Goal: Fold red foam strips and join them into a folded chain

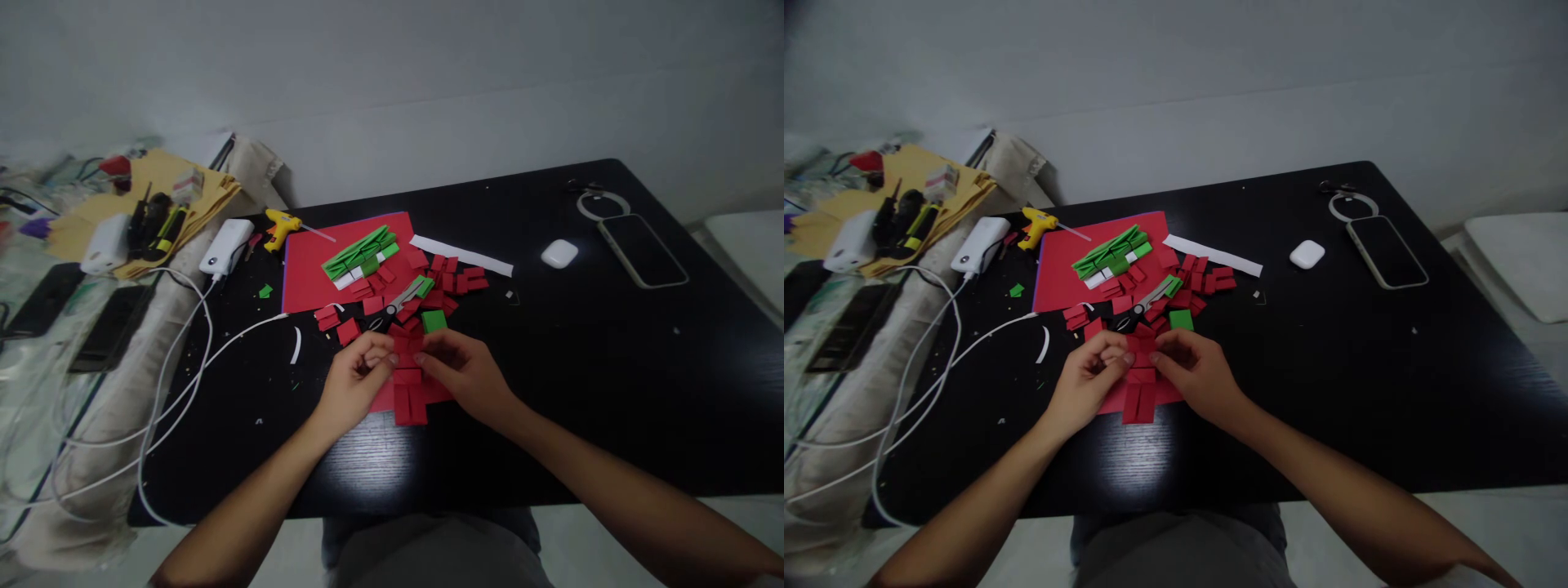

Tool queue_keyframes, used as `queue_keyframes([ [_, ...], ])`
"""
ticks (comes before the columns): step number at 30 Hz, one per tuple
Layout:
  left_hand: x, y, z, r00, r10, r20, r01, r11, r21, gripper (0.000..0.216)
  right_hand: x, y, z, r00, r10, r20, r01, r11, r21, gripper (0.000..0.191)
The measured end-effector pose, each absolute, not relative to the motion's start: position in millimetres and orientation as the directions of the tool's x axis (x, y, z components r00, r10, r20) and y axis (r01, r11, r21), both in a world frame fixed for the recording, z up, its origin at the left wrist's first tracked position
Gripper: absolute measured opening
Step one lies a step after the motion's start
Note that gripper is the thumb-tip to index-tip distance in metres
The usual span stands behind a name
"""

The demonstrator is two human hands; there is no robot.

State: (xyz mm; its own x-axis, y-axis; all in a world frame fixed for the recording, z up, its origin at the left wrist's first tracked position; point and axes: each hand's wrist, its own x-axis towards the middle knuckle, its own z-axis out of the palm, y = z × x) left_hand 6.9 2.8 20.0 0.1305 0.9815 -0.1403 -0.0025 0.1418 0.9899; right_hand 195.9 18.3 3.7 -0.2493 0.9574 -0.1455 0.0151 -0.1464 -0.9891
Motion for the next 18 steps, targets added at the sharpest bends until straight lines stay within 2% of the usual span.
queue_keyframes([
  [12,1.7,1.2,15.0,0.097,0.995,-0.015,0.095,0.006,0.995,0.009,195.6,14.5,8.5,-0.341,0.938,-0.067,-0.011,-0.075,-0.997,0.018],
  [15,1.3,1.4,17.9,0.112,0.993,-0.023,0.127,0.009,0.992,0.013,194.6,15.3,6.4,-0.321,0.944,-0.069,-0.036,-0.085,-0.996,0.01],
  [18,0.5,1.9,21.1,0.145,0.988,-0.049,0.112,0.033,0.993,0.015,195.4,17.3,5.7,-0.297,0.952,-0.073,-0.02,-0.083,-0.996,0.01],
])
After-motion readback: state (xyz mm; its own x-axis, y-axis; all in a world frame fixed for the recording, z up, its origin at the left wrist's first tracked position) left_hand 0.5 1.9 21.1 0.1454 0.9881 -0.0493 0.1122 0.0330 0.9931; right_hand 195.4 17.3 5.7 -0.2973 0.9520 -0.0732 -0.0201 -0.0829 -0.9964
